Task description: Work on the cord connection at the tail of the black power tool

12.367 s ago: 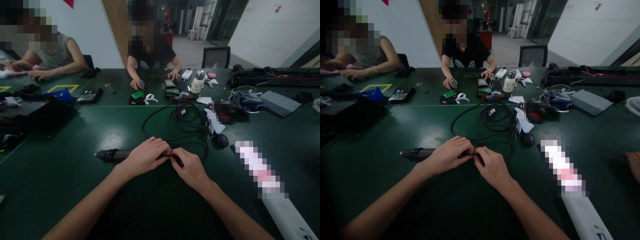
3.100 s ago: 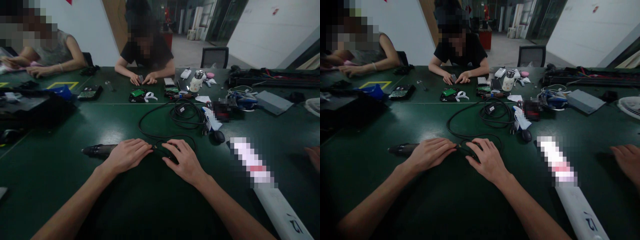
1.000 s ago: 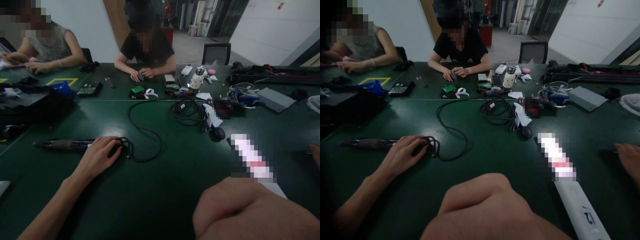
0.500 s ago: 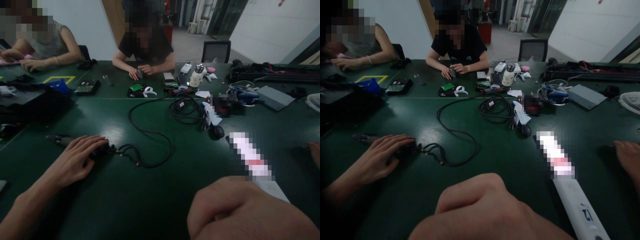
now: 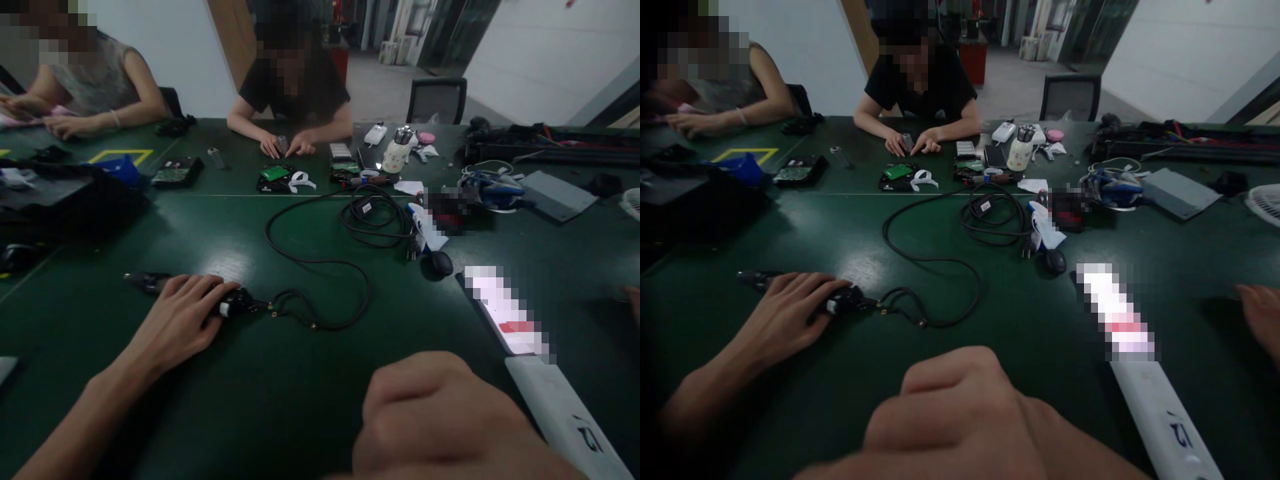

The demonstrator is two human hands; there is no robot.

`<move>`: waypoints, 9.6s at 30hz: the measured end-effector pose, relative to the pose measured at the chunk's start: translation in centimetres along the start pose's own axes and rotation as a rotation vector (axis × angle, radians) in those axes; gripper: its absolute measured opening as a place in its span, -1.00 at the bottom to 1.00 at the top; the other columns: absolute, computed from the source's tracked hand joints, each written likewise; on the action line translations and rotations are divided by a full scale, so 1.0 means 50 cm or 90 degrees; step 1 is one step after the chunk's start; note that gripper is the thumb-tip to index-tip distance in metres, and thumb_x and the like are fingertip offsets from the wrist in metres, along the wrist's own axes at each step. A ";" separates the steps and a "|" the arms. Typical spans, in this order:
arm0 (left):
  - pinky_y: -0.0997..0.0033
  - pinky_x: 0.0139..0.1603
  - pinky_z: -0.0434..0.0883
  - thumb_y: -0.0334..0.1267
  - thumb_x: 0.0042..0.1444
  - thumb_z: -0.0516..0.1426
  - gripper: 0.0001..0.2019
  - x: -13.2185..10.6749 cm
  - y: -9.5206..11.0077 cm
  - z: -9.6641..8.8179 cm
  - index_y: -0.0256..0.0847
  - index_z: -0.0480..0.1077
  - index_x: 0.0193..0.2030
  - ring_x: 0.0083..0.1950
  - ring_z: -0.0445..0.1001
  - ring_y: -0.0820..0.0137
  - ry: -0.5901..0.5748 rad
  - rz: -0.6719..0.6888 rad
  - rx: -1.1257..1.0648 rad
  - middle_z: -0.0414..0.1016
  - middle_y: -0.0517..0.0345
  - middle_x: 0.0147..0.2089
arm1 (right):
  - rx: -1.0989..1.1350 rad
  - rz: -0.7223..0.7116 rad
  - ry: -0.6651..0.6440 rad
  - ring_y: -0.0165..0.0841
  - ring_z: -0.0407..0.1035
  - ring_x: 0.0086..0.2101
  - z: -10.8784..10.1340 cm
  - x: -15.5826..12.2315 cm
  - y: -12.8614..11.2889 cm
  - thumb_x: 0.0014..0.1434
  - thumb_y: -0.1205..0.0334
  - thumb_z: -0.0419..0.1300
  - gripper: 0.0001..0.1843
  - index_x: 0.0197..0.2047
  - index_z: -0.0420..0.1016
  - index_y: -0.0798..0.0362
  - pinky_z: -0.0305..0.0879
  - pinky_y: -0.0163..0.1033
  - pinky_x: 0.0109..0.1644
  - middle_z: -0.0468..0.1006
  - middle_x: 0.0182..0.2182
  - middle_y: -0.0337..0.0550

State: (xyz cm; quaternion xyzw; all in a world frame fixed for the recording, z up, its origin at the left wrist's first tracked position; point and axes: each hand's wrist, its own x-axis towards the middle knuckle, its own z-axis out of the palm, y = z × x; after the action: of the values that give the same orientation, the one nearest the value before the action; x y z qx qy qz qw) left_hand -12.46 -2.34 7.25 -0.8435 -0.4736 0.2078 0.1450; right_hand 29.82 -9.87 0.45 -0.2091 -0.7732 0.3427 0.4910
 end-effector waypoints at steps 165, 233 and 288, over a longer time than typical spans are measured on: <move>0.23 0.02 0.39 -0.14 0.44 0.14 -0.82 0.213 0.286 0.014 -0.17 0.48 0.01 -0.03 0.54 0.31 0.286 0.246 -0.188 0.63 0.15 -0.02 | -0.067 0.233 0.093 -0.26 0.45 -0.27 0.139 -0.027 0.259 0.44 0.30 0.15 -0.86 0.00 0.50 -0.05 0.44 -0.18 -0.21 0.54 -0.24 -0.13; 0.22 -0.01 0.34 -0.17 0.43 0.12 -0.75 0.212 0.279 0.011 -0.13 0.42 0.17 0.05 0.51 0.29 0.265 0.270 -0.221 0.58 0.22 0.17 | -0.032 0.257 0.100 -0.30 0.50 -0.25 0.142 -0.038 0.268 0.43 0.32 0.16 -0.86 0.01 0.49 -0.04 0.44 -0.21 -0.17 0.58 -0.19 -0.17; 0.16 0.17 0.39 -0.30 0.40 0.08 -0.48 0.205 0.289 0.007 -0.18 0.20 0.46 0.17 0.50 0.25 0.243 0.304 -0.255 0.60 0.02 0.12 | -0.044 0.235 0.104 -0.27 0.53 -0.25 0.139 -0.036 0.271 0.43 0.29 0.15 -0.87 -0.02 0.49 -0.04 0.51 -0.20 -0.20 0.60 -0.21 -0.13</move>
State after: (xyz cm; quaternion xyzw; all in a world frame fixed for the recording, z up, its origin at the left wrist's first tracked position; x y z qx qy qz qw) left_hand 2.82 -0.88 -1.64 -0.9656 -0.2589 -0.0221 0.0102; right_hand 24.15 -4.13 -12.59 -0.3913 -0.6906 0.3819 0.4734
